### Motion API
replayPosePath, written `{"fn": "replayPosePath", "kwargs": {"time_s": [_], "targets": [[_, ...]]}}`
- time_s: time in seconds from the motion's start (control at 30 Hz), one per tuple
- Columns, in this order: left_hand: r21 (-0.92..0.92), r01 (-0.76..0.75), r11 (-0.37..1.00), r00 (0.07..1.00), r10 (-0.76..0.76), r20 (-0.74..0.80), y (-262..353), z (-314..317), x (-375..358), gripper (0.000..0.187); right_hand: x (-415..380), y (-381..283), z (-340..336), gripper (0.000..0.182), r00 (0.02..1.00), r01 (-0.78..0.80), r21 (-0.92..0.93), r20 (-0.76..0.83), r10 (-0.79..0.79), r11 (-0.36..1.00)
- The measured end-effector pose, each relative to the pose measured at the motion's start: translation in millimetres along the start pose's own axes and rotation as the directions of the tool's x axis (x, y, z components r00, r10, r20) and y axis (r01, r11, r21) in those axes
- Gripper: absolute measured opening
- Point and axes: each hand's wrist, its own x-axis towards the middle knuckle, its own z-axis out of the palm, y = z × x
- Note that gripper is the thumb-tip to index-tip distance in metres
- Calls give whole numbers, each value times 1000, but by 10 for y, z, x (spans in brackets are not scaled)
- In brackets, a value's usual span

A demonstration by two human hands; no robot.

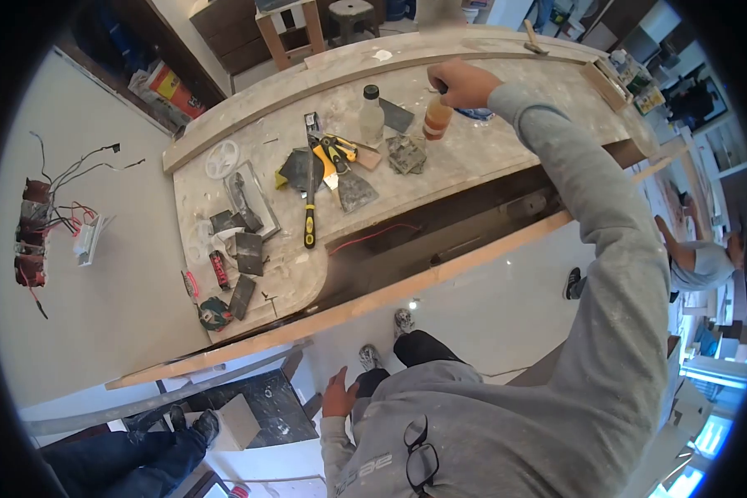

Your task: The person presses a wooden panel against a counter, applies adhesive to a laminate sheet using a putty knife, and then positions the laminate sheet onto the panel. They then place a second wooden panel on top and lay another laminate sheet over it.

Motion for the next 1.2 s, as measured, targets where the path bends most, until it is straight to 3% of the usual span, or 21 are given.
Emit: {"fn": "replayPosePath", "kwargs": {"time_s": [0.17, 0.3, 0.4, 0.43, 0.5, 0.53, 0.6, 0.63, 0.67, 0.73, 0.77, 0.8, 0.83, 0.9, 0.93, 0.97, 1.03, 1.1, 1.13, 1.17, 1.2], "targets": [[-33, 125, 992, 992, -125, 8, 80, 203, -178, 64, 286, 270, 231, 19, 995, 56, -28, 80, -54, 998], [-49, 108, 993, 994, -108, 4, 179, 273, -85, 64, 248, 368, 320, 23, 986, 13, -124, 164, 7, 992], [-44, 22, 999, 999, -23, -27, 273, 284, -12, 66, 154, 421, 309, 33, 996, 54, -79, 73, -49, 995], [-46, -15, 999, 999, 13, -50, 326, 246, 42, 66, 139, 511, 271, 48, 991, 132, -73, 36, -130, 989], [-98, -61, 993, 992, 49, -118, 355, 187, 120, 59, 66, 607, 50, 55, 993, 80, -171, 98, -64, 982], [-116, -46, 992, 982, 23, -188, 404, 143, 103, 55, -51, 709, -33, 52, 972, 230, -156, -20, -236, 961], [-112, 73, 991, 977, -94, -192, 560, -116, 15, 53, -311, 404, -442, 55, 982, 187, -81, -8, -188, 979], [-84, 109, 990, 977, -123, -176, 491, -155, -23, 56, -374, 676, -494, 53, 942, 316, -134, -73, -328, 939], [-106, 132, 986, 970, -151, -193, 393, -163, -65, 56, -644, 373, -647, 46, 946, 314, 125, -123, -299, 941], [-125, 122, 985, 971, -144, -190, 209, -124, -54, 56, -1390, -523, -1046, 36, 986, 129, 97, -116, -117, 987], [-154, 133, 979, 966, -163, -200, 135, -85, -15, 53, -1700, -728, -1045, 33, 958, 157, 119, -257, -123, 980], [-178, 144, 973, 962, -180, -207, -4, -16, -29, 51, -1989, -913, -985, 32, 961, 130, 204, -268, -73, 970], [-190, 149, 970, 959, -189, -210, -131, -25, -55, 49, -2258, -1096, -897, 30, 961, 93, 290, -278, -10, 952], [-323, 202, 925, 937, -279, -212, -288, -149, -162, 47, -2719, -1485, -658, 29, 952, 220, 293, -273, -139, 931], [-389, 227, 893, 923, -325, -208, -381, -211, -220, 46, -2872, -1577, -449, 27, 980, 181, 479, -163, -115, 859], [-415, 205, 887, 912, -327, -249, -520, -291, -256, 45, -2981, -1699, -176, 25, 992, 118, 644, -49, -114, 756], [-470, 156, 869, 887, -333, -320, -841, -371, -308, 43, -3094, -2095, 543, 23, 982, -168, 842, 95, 164, 513], [-466, 158, 871, 852, -358, -381, -1136, -456, -333, 39, -3333, -2127, 1578, 23, 960, -276, 614, 140, 242, 740], [-466, 155, 871, 834, -369, -411, -1280, -487, -347, 37, -3559, -2031, 2269, 24, 980, 126, 297, -182, -74, 946], [-485, 121, 866, 835, -353, -422, -1425, -501, -366, 38, -3679, -2381, 2347, 25, 972, -219, 534, 196, 132, 817], [-502, 95, 860, 827, -349, -441, -1515, -521, -433, 40, -3772, -2645, 2522, 27, 959, -270, 694, 255, 123, 668]]}}
